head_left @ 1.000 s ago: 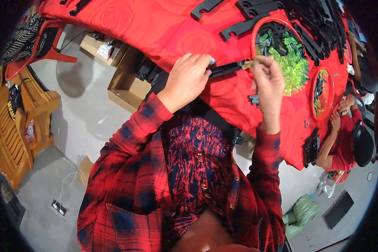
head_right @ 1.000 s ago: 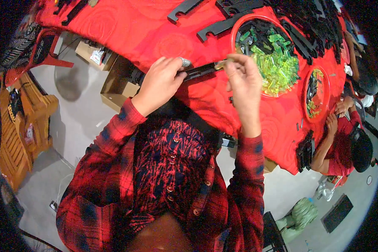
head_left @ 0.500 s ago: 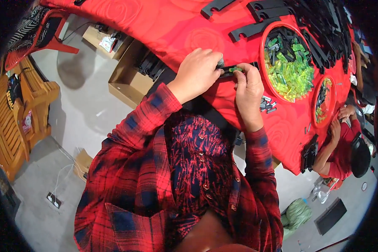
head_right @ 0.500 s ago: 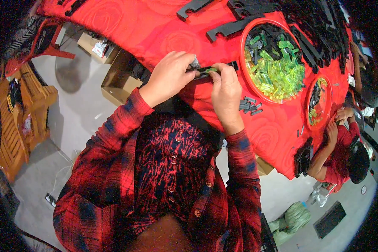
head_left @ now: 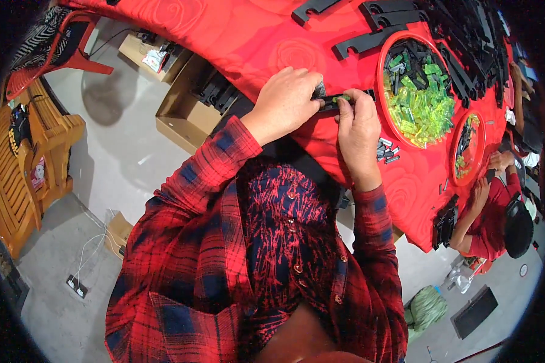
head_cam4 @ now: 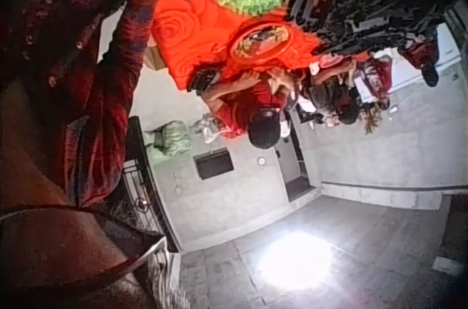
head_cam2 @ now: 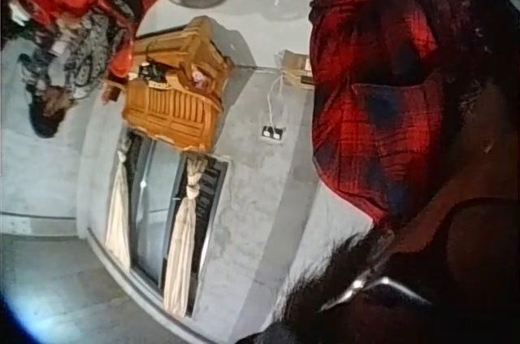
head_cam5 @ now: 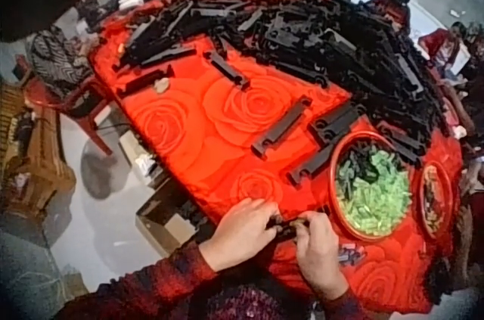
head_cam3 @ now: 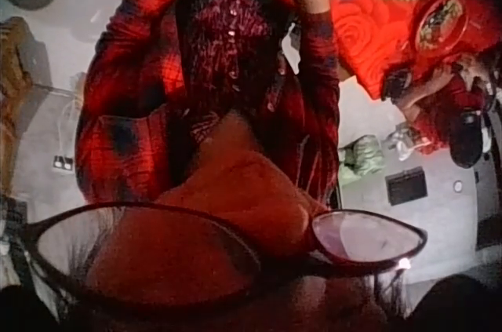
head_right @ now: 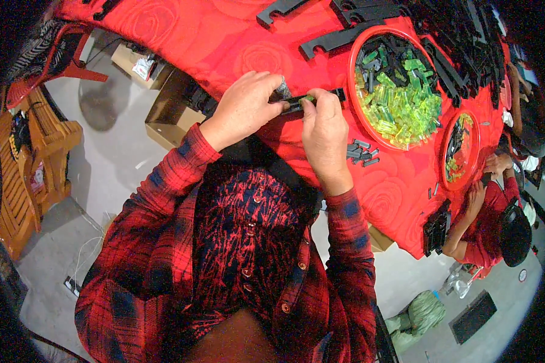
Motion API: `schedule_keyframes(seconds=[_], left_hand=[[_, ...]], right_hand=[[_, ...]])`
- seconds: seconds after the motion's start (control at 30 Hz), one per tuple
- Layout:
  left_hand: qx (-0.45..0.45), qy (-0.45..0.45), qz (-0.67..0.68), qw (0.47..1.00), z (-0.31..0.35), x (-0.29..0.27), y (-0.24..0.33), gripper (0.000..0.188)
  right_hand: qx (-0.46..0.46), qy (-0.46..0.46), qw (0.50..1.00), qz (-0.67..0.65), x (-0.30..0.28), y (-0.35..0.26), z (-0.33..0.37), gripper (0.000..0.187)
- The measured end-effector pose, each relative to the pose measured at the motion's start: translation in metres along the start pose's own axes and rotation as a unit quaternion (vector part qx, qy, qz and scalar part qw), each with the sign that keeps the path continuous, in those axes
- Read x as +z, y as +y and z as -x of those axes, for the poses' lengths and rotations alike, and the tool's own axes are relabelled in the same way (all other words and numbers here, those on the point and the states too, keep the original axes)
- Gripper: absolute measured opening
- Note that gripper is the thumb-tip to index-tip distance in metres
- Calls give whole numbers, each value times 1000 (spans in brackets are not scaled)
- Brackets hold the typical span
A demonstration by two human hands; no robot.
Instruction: The person assembles plastic parts and small components into a toy gun frame by hand on a table.
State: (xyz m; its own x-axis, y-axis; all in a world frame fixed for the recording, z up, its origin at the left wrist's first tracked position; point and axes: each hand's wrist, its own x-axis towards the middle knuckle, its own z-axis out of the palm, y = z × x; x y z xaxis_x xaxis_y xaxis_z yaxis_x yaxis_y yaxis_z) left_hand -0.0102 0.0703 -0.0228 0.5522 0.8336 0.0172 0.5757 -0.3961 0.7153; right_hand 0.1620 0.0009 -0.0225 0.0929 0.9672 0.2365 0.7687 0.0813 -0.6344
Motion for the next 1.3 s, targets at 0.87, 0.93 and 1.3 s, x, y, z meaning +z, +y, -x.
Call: schedule_keyframes(seconds=[0.87,0.93,1.3], left_hand=[[2,3,27,1000,-5,2,-5,23],[-12,-20,26,999,-6,-2,-2,22],[41,-8,33,999,5,3,2,20]], right_hand=[[57,-23,993,-104,-4,-3,0,16],[58,-39,994,-84,-6,-4,-1,16],[98,-18,993,-58,-14,-1,12,17]])
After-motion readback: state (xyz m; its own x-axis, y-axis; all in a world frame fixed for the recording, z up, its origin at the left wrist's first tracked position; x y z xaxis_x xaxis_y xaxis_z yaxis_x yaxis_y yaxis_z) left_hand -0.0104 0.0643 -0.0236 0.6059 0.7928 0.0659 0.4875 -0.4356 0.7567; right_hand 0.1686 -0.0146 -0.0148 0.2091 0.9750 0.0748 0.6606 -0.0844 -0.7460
